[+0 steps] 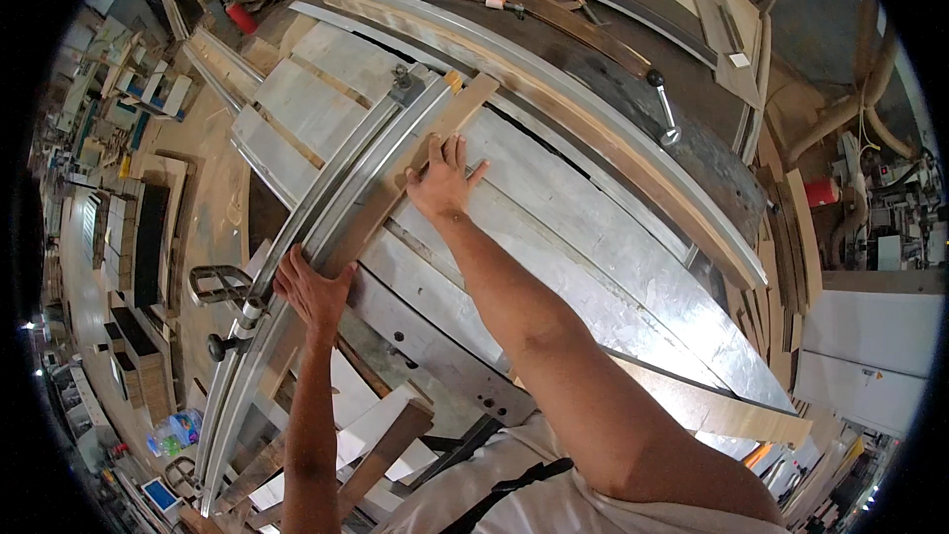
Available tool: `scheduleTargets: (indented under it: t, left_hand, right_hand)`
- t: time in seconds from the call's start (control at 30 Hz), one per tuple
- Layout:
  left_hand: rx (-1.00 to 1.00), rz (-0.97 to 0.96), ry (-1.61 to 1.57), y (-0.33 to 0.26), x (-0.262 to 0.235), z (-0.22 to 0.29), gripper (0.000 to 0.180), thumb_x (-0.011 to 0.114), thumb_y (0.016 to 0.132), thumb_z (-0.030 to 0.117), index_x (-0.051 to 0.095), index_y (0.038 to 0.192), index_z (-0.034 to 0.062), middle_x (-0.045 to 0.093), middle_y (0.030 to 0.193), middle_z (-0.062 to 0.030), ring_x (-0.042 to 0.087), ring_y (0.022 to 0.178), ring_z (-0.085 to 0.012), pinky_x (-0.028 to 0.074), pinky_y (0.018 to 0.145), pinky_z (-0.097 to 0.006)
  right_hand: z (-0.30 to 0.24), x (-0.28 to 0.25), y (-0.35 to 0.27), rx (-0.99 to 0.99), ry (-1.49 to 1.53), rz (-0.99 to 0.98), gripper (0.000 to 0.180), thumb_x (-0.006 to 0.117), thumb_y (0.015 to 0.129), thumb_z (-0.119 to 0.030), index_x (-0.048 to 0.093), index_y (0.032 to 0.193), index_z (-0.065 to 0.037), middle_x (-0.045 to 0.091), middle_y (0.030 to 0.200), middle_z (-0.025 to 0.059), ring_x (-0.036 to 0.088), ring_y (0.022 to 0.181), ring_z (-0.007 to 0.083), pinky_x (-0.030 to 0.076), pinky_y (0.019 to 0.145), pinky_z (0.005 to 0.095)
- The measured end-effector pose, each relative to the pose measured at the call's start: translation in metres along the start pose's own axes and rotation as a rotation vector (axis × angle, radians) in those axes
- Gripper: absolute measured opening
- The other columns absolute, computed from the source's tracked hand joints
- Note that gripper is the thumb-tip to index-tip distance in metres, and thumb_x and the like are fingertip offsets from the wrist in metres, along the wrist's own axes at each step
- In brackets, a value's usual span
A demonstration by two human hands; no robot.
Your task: The person uses a hand scraper to remove excess adhesive and debris from the edges of curved and straight wooden furniture components on a industrial workbench.
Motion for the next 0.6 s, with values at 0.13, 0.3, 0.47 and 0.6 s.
scheduleTargets:
  t: [0.13,0.3,0.47,0.6]
  left_hand:
    - [-0.016,-0.009,0.006,0.0005,0.0013,0.0005,0.1,0.092,0.059,0.046,0.048,0.138,0.0024,0.051,0.129,-0.0161,0.046,0.122,-0.0372,0.028,0.109,-0.054]
    - [-0.021,0.002,0.004,0.0015,0.0027,-0.0028,0.099,0.092,0.059,0.045,0.048,0.138,0.003,0.052,0.128,-0.0161,0.046,0.122,-0.0371,0.028,0.11,-0.053]
    - [-0.05,-0.033,-0.016,0.0,-0.0003,0.0015,0.1,0.093,0.058,0.044,0.049,0.139,0.0035,0.051,0.131,-0.0165,0.045,0.126,-0.0377,0.028,0.112,-0.053]
    - [-0.086,-0.045,-0.033,0.0009,-0.0066,0.004,0.101,0.094,0.058,0.044,0.049,0.139,0.0039,0.05,0.133,-0.0166,0.044,0.129,-0.0375,0.028,0.113,-0.052]
  right_hand:
    - [-0.0001,-0.0021,0.0005,0.002,-0.001,-0.01,0.077,0.069,0.089,-0.04,0.039,0.154,-0.011,0.027,0.166,0.0216,0.017,0.158,0.0338,0.003,0.118,0.0746]
    - [-0.003,-0.0008,0.0008,0.0,-0.009,0.002,0.077,0.07,0.089,-0.039,0.04,0.154,-0.011,0.028,0.166,0.0204,0.017,0.157,0.0331,0.002,0.118,0.0746]
    - [0.0019,0.0027,0.0003,-0.003,-0.021,0.018,0.077,0.07,0.088,-0.039,0.041,0.154,-0.012,0.029,0.166,0.0188,0.018,0.157,0.0319,0.002,0.118,0.0746]
    - [-0.0007,0.0042,0.0006,-0.013,-0.016,0.037,0.077,0.07,0.087,-0.038,0.042,0.153,-0.011,0.031,0.164,0.0198,0.02,0.157,0.0326,0.003,0.118,0.076]
Point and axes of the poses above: each hand's wrist, its own y-axis towards the middle knuckle, its own x-axis out of the palm, z = x × y, the point moved 1 cm from there along y, towards the middle knuckle
